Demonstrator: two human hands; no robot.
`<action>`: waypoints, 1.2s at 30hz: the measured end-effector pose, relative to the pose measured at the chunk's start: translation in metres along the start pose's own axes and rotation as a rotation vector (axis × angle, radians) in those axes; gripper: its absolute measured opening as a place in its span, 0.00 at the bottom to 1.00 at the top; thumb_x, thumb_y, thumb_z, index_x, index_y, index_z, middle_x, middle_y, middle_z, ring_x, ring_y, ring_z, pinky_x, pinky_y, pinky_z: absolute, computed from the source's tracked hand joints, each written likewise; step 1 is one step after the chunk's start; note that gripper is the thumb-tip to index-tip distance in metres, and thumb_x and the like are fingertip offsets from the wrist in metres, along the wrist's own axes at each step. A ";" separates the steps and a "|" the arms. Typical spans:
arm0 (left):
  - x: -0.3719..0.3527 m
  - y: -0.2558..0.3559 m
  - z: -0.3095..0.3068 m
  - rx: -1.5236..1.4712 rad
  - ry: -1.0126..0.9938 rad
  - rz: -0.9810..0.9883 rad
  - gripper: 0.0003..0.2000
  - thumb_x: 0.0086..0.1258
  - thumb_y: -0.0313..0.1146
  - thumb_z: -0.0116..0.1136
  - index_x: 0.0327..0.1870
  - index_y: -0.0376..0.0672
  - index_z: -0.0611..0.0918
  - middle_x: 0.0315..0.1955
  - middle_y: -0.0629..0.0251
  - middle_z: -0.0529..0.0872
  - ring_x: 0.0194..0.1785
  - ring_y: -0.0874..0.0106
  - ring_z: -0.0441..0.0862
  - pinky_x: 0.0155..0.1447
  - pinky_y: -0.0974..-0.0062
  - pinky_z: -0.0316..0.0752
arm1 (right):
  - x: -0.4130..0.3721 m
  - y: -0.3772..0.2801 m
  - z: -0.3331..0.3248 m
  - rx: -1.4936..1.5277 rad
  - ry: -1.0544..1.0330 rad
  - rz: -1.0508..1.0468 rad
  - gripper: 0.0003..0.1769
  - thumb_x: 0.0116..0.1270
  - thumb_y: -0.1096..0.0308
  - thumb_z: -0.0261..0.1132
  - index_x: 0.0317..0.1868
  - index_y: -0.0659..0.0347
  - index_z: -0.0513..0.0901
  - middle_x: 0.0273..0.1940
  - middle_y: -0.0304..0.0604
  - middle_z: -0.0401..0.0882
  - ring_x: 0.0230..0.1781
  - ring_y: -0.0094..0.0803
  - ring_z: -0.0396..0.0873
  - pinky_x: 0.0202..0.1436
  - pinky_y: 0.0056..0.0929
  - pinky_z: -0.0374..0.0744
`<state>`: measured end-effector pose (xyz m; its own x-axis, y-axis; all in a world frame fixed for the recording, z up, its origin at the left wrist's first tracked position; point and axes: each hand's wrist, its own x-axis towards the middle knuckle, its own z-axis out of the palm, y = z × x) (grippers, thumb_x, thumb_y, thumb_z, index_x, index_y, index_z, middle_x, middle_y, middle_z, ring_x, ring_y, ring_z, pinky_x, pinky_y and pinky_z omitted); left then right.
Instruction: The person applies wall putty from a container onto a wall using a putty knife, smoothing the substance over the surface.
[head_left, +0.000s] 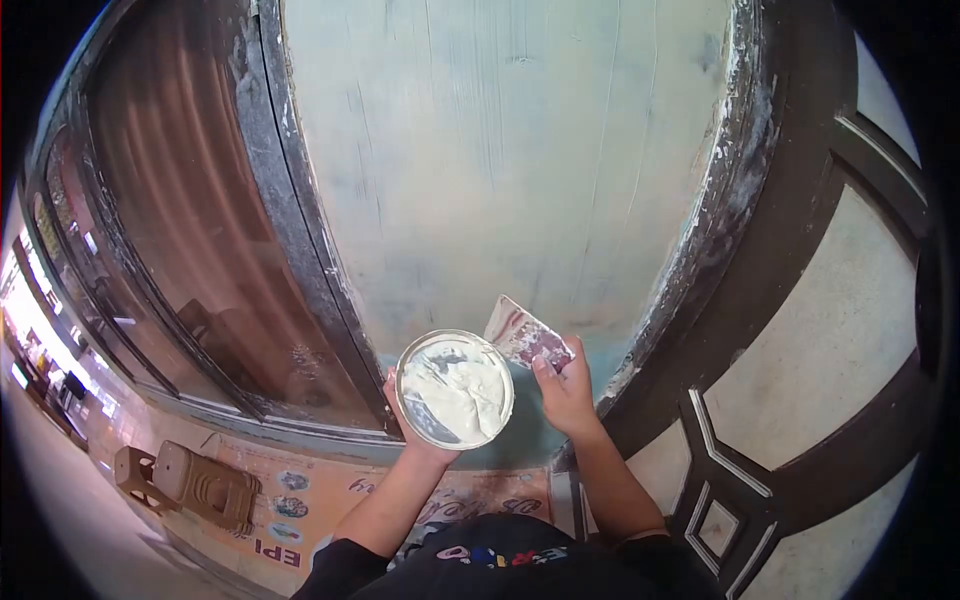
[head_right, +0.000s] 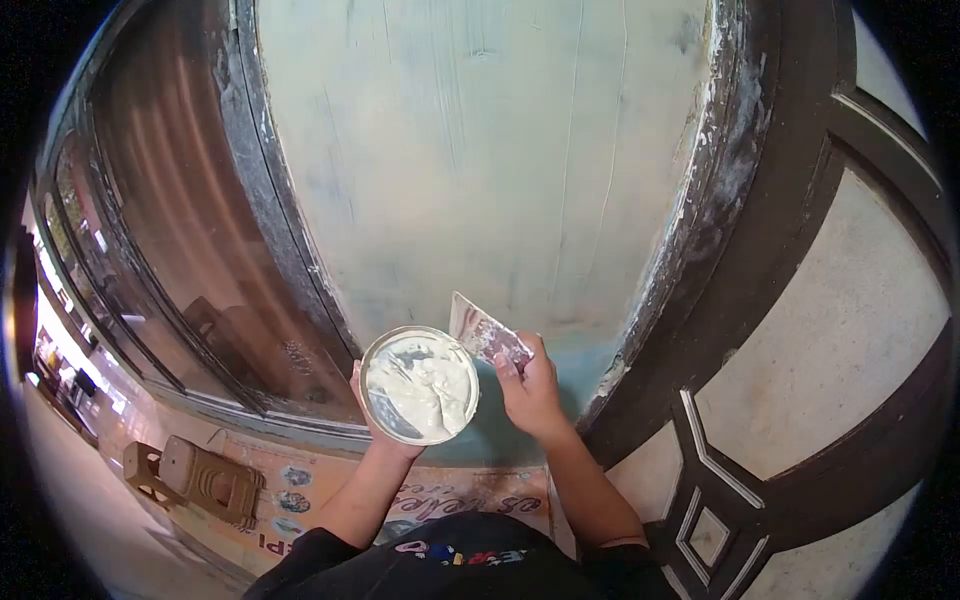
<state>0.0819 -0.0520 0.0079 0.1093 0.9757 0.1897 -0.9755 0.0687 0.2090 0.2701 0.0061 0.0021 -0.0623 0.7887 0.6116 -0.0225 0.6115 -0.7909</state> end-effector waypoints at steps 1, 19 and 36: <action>0.000 0.002 0.001 0.025 0.053 0.003 0.37 0.68 0.68 0.43 0.66 0.45 0.74 0.63 0.56 0.77 0.63 0.53 0.76 0.67 0.50 0.71 | -0.004 0.001 0.000 -0.092 0.004 -0.029 0.12 0.73 0.68 0.61 0.51 0.64 0.72 0.33 0.41 0.76 0.31 0.26 0.72 0.36 0.29 0.74; 0.015 0.052 -0.009 0.061 0.075 -0.014 0.39 0.67 0.70 0.43 0.68 0.47 0.73 0.64 0.56 0.76 0.65 0.52 0.75 0.68 0.49 0.70 | 0.040 -0.032 0.019 0.025 0.058 -0.002 0.18 0.71 0.72 0.62 0.57 0.66 0.69 0.47 0.41 0.77 0.45 0.22 0.74 0.50 0.25 0.75; 0.045 0.066 -0.016 0.094 -0.035 -0.348 0.43 0.66 0.73 0.38 0.72 0.48 0.67 0.69 0.56 0.71 0.70 0.53 0.71 0.72 0.48 0.64 | 0.096 -0.102 0.056 -0.811 -0.486 -0.568 0.17 0.47 0.74 0.68 0.42 0.55 0.84 0.33 0.39 0.80 0.37 0.38 0.78 0.44 0.39 0.75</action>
<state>0.0193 -0.0006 0.0149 0.4396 0.8896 0.1237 -0.8570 0.3743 0.3541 0.2102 0.0159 0.1402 -0.6404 0.3792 0.6679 0.4777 0.8776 -0.0403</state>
